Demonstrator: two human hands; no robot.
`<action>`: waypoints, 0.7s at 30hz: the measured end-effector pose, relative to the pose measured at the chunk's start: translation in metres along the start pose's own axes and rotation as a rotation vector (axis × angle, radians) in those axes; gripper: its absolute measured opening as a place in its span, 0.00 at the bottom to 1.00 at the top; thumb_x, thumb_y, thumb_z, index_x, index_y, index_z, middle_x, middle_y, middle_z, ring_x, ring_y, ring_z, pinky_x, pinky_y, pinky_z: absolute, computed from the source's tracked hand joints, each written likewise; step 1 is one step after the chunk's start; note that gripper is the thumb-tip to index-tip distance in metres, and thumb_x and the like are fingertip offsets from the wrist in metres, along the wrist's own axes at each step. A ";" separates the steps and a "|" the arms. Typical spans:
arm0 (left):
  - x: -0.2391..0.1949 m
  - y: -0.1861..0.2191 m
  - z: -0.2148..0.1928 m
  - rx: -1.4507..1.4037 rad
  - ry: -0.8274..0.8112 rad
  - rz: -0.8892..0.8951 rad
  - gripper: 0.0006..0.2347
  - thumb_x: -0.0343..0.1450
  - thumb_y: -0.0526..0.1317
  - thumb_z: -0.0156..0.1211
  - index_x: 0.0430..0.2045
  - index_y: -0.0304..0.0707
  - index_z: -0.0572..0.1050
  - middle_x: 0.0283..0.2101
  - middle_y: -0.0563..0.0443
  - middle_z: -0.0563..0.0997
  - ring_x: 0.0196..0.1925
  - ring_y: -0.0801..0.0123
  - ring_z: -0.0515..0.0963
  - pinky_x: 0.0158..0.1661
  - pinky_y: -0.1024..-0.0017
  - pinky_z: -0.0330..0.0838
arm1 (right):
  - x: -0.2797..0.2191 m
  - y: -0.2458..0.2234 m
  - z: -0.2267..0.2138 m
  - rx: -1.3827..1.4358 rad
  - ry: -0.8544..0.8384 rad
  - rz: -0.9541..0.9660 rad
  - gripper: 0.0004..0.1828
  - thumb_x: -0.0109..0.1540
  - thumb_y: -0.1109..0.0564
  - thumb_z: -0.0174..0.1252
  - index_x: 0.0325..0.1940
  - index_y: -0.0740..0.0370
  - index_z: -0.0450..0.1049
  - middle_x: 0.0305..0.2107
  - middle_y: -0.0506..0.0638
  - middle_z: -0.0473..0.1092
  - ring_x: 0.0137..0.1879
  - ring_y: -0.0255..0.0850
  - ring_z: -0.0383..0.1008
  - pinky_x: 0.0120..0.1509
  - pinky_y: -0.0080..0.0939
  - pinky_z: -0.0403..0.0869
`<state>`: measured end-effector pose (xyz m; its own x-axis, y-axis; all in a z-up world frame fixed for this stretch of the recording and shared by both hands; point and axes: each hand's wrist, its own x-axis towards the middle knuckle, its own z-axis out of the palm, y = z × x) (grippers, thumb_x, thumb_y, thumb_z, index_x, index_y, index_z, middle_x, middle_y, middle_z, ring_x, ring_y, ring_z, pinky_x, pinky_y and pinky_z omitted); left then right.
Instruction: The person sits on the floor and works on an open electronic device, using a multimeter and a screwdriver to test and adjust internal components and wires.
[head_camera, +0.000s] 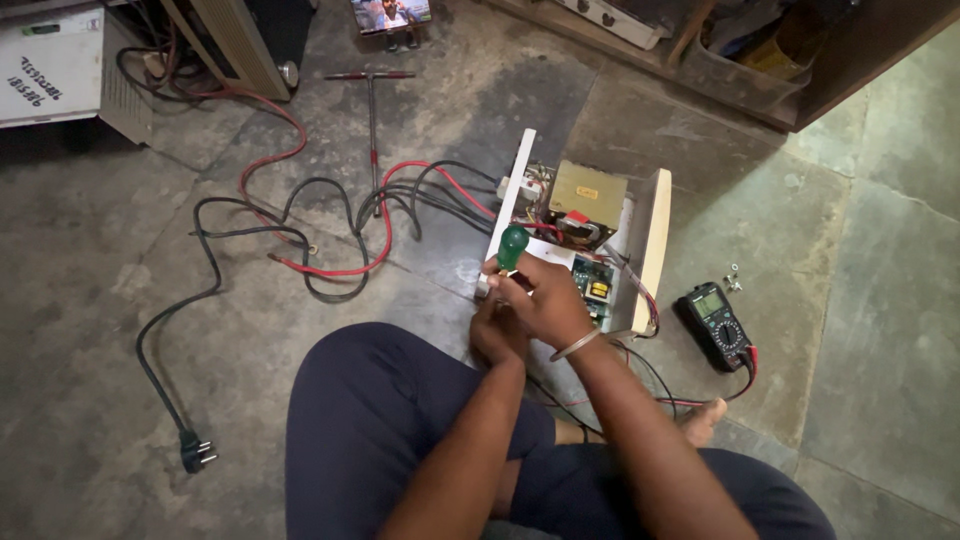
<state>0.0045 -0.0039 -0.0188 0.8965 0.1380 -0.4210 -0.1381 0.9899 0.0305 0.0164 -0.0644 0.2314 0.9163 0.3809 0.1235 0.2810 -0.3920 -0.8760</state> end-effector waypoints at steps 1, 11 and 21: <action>0.003 -0.002 -0.005 0.017 -0.007 0.065 0.14 0.75 0.39 0.57 0.45 0.21 0.77 0.41 0.41 0.81 0.44 0.59 0.80 0.48 0.66 0.72 | 0.001 0.001 -0.002 -0.022 -0.024 -0.055 0.11 0.63 0.55 0.60 0.48 0.59 0.79 0.34 0.54 0.80 0.38 0.45 0.83 0.45 0.41 0.79; -0.052 0.023 0.059 1.166 -0.042 0.814 0.10 0.65 0.32 0.61 0.38 0.30 0.76 0.38 0.41 0.80 0.41 0.53 0.81 0.43 0.62 0.74 | 0.005 0.014 0.004 -0.309 0.099 -0.136 0.15 0.60 0.45 0.66 0.36 0.60 0.79 0.28 0.55 0.75 0.34 0.53 0.77 0.39 0.48 0.74; -0.074 0.118 0.209 2.009 -0.705 0.715 0.09 0.62 0.32 0.64 0.34 0.36 0.83 0.36 0.39 0.84 0.39 0.46 0.82 0.41 0.59 0.76 | 0.003 -0.002 -0.004 -0.297 0.223 -0.422 0.16 0.59 0.49 0.68 0.44 0.62 0.77 0.40 0.56 0.75 0.47 0.56 0.75 0.52 0.51 0.73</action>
